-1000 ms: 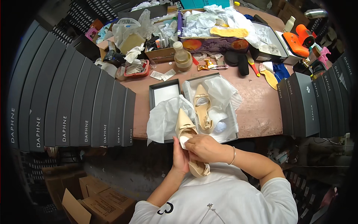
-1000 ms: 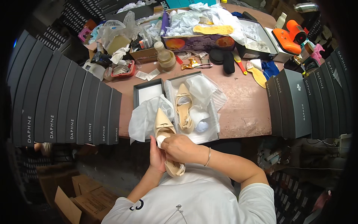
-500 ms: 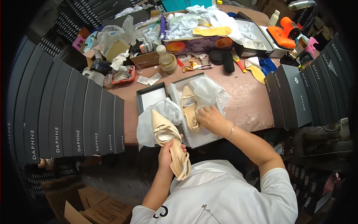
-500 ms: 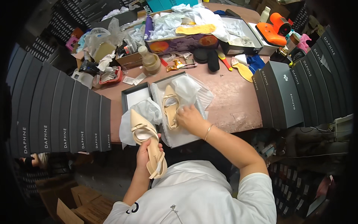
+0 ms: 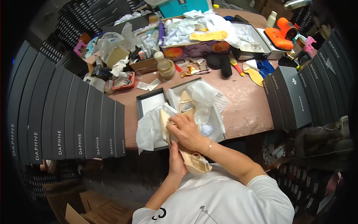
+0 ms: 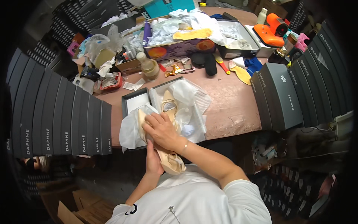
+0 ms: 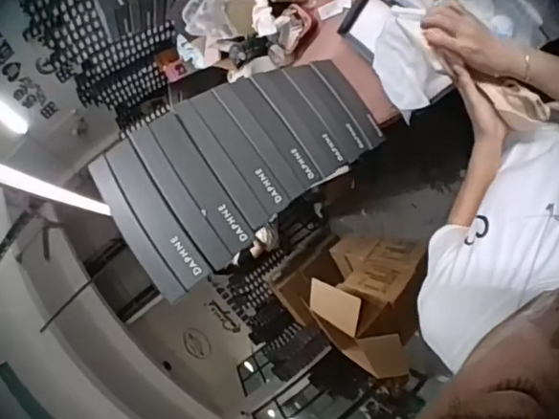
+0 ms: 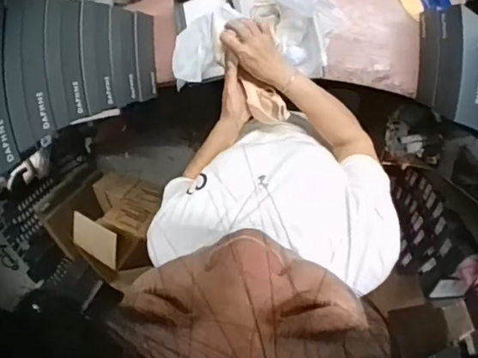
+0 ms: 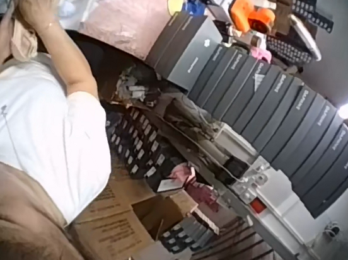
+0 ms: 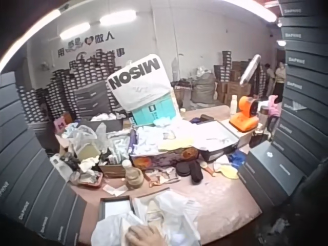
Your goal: Packing high-heeled shoes into boxes with tissue paper.
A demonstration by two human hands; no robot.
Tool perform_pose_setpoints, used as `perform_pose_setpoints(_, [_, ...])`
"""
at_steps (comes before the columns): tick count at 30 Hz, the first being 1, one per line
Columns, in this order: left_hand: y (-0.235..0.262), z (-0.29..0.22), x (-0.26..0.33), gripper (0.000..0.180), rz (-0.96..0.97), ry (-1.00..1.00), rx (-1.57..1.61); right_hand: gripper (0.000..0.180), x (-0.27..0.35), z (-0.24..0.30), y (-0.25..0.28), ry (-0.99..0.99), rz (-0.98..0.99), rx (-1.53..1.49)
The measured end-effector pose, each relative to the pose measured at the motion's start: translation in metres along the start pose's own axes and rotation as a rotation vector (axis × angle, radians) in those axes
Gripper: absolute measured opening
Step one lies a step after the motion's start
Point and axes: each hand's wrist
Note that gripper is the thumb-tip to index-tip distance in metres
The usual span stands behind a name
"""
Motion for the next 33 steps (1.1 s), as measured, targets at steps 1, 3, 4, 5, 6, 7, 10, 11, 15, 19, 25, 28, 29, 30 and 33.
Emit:
perform_pose_setpoints(1, [0.007,0.003,0.0,0.068,-0.021,0.024,-0.004,0.034,-0.006,0.004,-0.004,-0.018,-0.05,0.043])
perform_pose_setpoints(3, [0.017,0.005,0.001,0.068,-0.091,0.078,-0.087,0.051,-0.006,0.006,0.01,-0.04,0.074,0.079])
perform_pose_setpoints(4, [0.022,0.002,-0.001,0.068,-0.126,0.092,-0.12,0.049,0.0,-0.006,0.021,-0.126,0.217,-0.108])
perform_pose_setpoints(5, [0.024,-0.003,-0.004,0.073,-0.145,0.103,-0.084,0.047,0.006,-0.022,0.036,-0.215,0.362,-0.3])
perform_pose_setpoints(6, [0.031,-0.011,-0.008,0.073,-0.07,0.166,-0.005,0.035,0.014,-0.038,0.051,-0.361,0.566,-0.101])
perform_pose_setpoints(7, [0.033,-0.018,-0.015,0.075,-0.011,0.195,0.053,0.019,0.028,-0.055,0.053,-0.262,0.614,0.126])
perform_pose_setpoints(10, [0.02,-0.03,-0.025,0.077,0.096,0.217,0.089,0.012,0.084,-0.092,0.024,-0.096,0.721,0.275])
perform_pose_setpoints(11, [0.012,-0.032,-0.025,0.075,0.081,0.177,0.082,0.012,0.098,-0.096,0.015,-0.091,0.673,0.302])
perform_pose_setpoints(15, [0.011,-0.044,-0.021,0.071,0.062,0.059,0.083,0.02,0.04,-0.06,0.054,-0.327,0.503,0.198])
perform_pose_setpoints(19, [-0.001,-0.041,-0.012,0.073,0.102,0.041,0.065,0.034,-0.006,-0.005,0.073,-0.39,0.271,-0.46])
perform_pose_setpoints(25, [-0.01,-0.025,-0.009,0.075,0.09,-0.017,-0.018,0.047,0.012,-0.003,0.013,-0.028,0.051,-0.158])
perform_pose_setpoints(28, [0.006,-0.025,-0.012,0.078,0.114,0.081,-0.104,0.054,0.006,-0.005,0.014,-0.152,0.019,-0.191])
perform_pose_setpoints(29, [0.008,-0.026,-0.011,0.079,0.156,0.06,-0.167,0.057,-0.001,0.003,0.026,-0.209,-0.031,-0.241])
perform_pose_setpoints(30, [0.009,-0.025,-0.01,0.081,0.199,0.04,-0.231,0.061,-0.005,0.005,0.032,-0.267,-0.084,-0.289])
perform_pose_setpoints(33, [-0.018,-0.011,0.002,0.082,0.285,0.053,-0.087,0.078,0.002,-0.013,0.027,-0.239,0.062,-0.333])
Point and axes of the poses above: each hand's wrist, its own x-axis away from the middle knuckle, its own y-axis out of the back of the hand, z = x × y, and after that the axes turned 9 degrees about -z, right-handed
